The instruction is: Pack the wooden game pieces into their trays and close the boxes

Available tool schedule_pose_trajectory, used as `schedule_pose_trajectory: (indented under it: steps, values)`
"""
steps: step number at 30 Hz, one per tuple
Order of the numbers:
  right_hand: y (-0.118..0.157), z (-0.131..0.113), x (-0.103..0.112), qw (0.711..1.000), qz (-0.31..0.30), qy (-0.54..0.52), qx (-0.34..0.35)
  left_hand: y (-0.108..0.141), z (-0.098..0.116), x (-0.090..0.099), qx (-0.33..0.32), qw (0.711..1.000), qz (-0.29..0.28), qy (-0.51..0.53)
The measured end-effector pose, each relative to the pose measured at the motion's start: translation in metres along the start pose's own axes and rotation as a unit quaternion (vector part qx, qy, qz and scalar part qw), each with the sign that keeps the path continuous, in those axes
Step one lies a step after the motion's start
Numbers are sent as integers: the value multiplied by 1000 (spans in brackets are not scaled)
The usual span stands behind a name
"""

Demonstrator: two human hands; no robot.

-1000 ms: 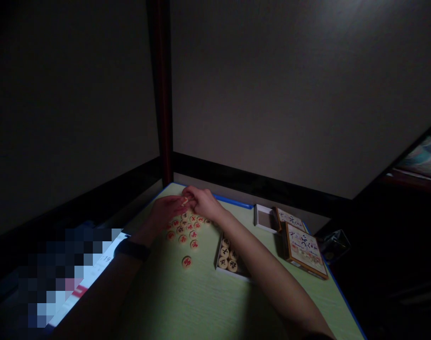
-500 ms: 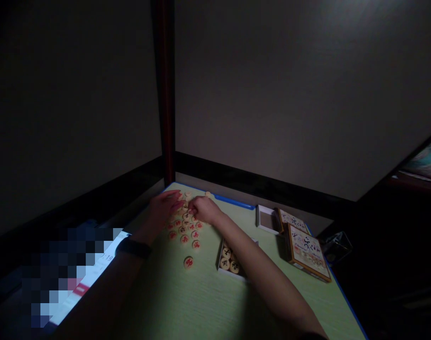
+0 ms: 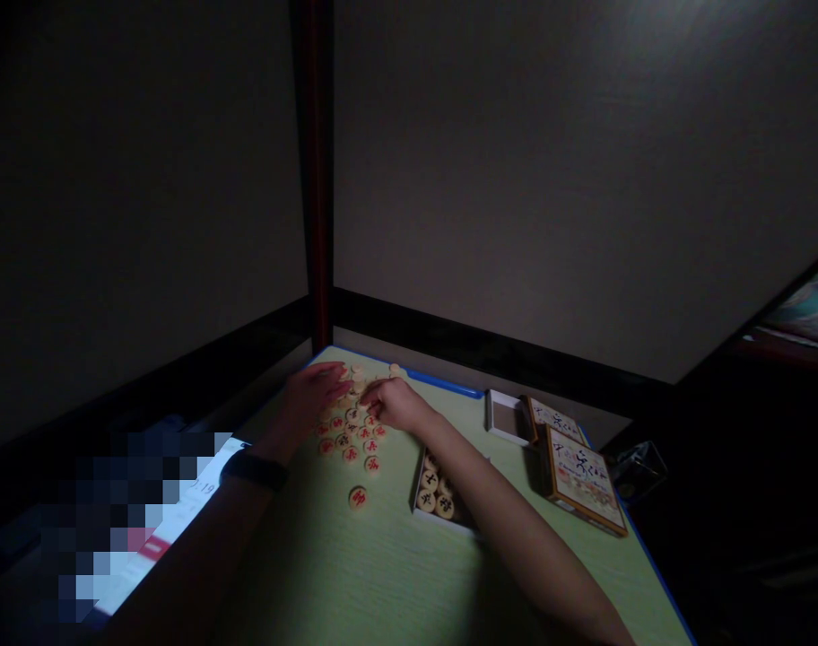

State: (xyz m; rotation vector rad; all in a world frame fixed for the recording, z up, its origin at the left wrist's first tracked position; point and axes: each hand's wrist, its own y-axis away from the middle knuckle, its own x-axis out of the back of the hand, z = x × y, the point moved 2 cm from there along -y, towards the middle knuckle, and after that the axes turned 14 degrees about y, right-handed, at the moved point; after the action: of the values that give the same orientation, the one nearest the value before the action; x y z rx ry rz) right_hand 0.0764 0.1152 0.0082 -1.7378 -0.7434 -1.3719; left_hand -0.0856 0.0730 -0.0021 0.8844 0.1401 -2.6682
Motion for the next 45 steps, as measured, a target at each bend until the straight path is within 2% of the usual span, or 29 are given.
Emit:
schedule_pose_trajectory:
  steps: [5, 11, 14, 19, 27, 32, 37, 41, 45]
  values:
    - [-1, -3, 5, 999, 15, 10, -35, -1, -1, 1, -9, 1000, 12, 11]
    - [-8, -21, 6, 999, -35, -12, 38, -4, -4, 4, -20, 1000, 2, -7]
    - [-11, -27, 5, 997, -60, 16, 50, -5, -5, 5, -25, 1000, -9, -6]
    - [-7, -25, 8, 996, -53, 64, 31, -5, -4, 4, -22, 1000, -11, 5]
    - [1, -15, 8, 995, -87, 30, -34, -1, -2, 2, -10, 1000, -10, 11]
    - [-5, -13, 2, 994, -95, 11, -42, 0, -1, 0, -1, 1000, -5, 16]
    - [-7, -13, 4, 996, -77, 10, -46, 0, 0, -1, -15, 1000, -12, 22]
    - [-10, -28, 9, 996, -54, 69, -4, -3, -2, 2, -33, 999, -1, 19]
    - [-15, -45, 10, 983, -101, 154, 11, -5, -3, 4, -35, 999, 6, 12]
